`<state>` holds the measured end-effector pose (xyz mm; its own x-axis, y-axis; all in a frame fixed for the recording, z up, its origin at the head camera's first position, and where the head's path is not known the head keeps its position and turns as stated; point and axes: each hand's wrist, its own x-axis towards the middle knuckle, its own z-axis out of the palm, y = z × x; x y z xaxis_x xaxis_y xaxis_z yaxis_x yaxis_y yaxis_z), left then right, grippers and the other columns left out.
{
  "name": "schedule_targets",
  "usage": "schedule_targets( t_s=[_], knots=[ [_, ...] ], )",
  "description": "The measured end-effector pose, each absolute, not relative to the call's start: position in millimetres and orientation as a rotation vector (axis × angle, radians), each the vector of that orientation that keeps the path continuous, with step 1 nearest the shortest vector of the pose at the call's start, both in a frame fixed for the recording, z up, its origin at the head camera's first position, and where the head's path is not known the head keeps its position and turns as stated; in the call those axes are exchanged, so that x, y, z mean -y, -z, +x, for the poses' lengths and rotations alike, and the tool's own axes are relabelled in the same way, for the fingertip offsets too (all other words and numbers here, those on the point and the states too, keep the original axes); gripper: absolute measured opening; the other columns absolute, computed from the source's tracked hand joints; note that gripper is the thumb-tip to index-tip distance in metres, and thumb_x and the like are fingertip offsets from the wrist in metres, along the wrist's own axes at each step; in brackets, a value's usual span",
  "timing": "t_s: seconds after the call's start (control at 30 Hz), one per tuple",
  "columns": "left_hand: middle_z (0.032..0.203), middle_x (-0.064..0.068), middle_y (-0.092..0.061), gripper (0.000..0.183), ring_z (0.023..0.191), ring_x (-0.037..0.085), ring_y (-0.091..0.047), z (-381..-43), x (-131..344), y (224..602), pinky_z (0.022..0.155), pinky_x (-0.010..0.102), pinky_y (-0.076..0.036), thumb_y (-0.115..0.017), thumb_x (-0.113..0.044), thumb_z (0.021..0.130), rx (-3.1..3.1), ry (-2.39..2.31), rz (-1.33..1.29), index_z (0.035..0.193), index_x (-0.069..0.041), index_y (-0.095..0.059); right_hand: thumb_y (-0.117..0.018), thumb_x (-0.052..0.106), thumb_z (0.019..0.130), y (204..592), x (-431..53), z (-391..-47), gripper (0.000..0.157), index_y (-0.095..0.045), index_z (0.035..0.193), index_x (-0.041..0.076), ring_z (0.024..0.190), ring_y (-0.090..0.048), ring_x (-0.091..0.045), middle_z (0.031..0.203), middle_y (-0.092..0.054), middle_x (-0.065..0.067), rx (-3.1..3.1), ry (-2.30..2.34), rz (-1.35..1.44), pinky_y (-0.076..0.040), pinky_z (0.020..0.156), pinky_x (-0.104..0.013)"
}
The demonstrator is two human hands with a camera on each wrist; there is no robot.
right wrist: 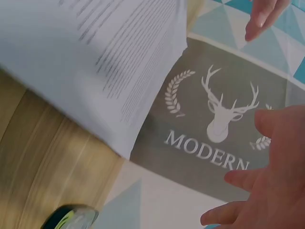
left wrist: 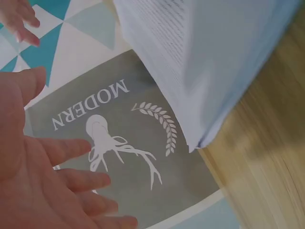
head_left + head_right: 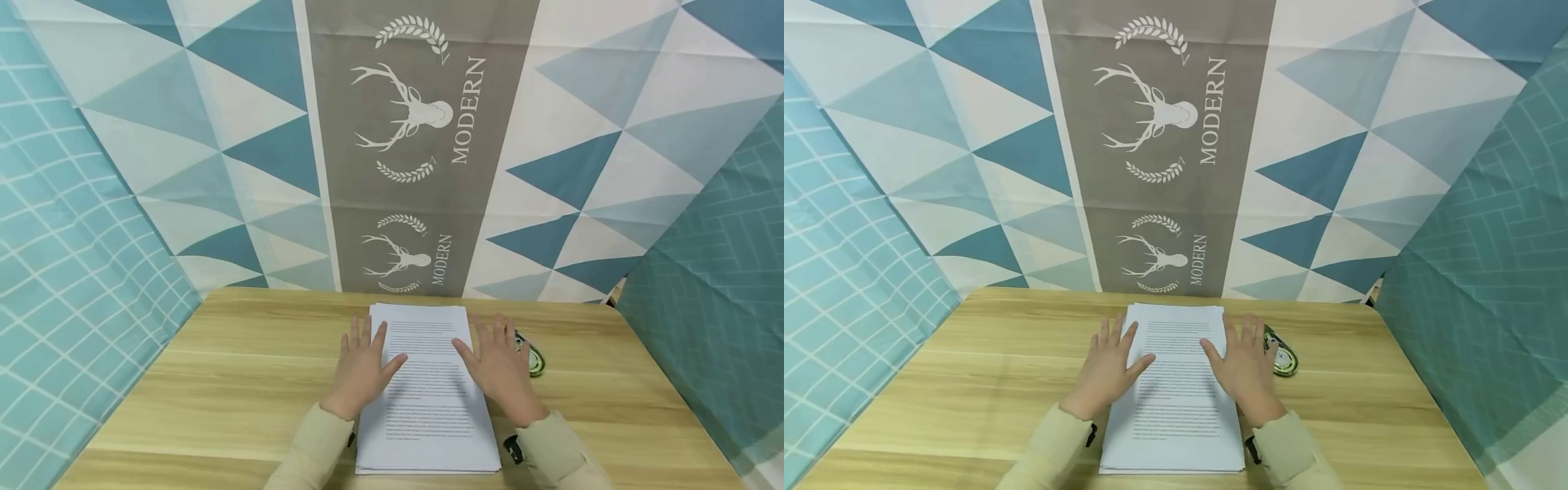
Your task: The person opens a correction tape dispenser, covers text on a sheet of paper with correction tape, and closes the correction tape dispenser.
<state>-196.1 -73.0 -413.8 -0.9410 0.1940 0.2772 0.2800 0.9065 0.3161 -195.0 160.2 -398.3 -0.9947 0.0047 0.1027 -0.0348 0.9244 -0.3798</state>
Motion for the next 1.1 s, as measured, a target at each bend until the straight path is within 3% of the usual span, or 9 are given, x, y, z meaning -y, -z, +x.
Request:
schedule_targets(
  t_s=[0.17,0.33,0.63,1.0,1.1],
  knots=[
    [0.144,0.028,-0.034,0.067,0.137,0.048,-0.021,-196.5,81.8,415.9,0.108,0.061,-0.024,-0.053,-0.050,0.089,2.832,0.583,-0.430,0.134,0.000,-0.047,-0.030,0.064,0.092,399.0,-172.7,-196.0,0.075,-0.026,0.148,0.015,0.140,-0.005,-0.048,0.153,-0.011,-0.028,2.990,-0.568,0.000,-0.008,0.101,-0.074],
    [0.136,0.026,-0.046,0.058,0.132,0.047,-0.033,-197.8,89.9,420.7,0.106,0.056,-0.030,-0.057,-0.042,0.089,2.811,0.627,-0.503,0.127,0.002,-0.052,-0.028,0.065,0.091,401.2,-181.7,-195.9,0.077,-0.027,0.147,0.013,0.139,-0.010,-0.050,0.151,-0.016,-0.030,2.980,-0.513,-0.005,-0.018,0.099,-0.073],
    [0.124,0.020,-0.056,0.047,0.122,0.035,-0.049,-195.0,99.7,425.8,0.104,0.046,-0.038,-0.064,-0.031,0.086,2.819,0.709,-0.594,0.119,0.002,-0.057,-0.038,0.056,0.094,406.3,-194.9,-192.1,0.071,-0.035,0.142,0.004,0.133,-0.027,-0.049,0.146,-0.028,-0.030,2.954,-0.517,-0.020,-0.031,0.092,-0.070],
    [0.109,0.015,-0.062,0.036,0.106,0.030,-0.056,-193.8,106.7,435.1,0.093,0.042,-0.047,-0.067,-0.024,0.083,2.860,0.701,-0.678,0.108,0.002,-0.062,-0.041,0.056,0.092,415.2,-221.8,-195.4,0.073,-0.043,0.135,-0.003,0.112,-0.049,-0.049,0.133,-0.047,-0.028,2.949,-0.548,-0.074,-0.045,0.079,-0.058],
    [0.107,0.013,-0.063,0.034,0.104,0.028,-0.057,-193.3,108.3,437.2,0.091,0.042,-0.048,-0.066,-0.023,0.083,2.881,0.687,-0.690,0.106,0.002,-0.063,-0.042,0.057,0.092,416.3,-228.2,-196.6,0.075,-0.044,0.134,-0.004,0.098,-0.057,-0.044,0.123,-0.054,-0.029,2.965,-0.592,-0.099,-0.049,0.068,-0.049]
  ],
)
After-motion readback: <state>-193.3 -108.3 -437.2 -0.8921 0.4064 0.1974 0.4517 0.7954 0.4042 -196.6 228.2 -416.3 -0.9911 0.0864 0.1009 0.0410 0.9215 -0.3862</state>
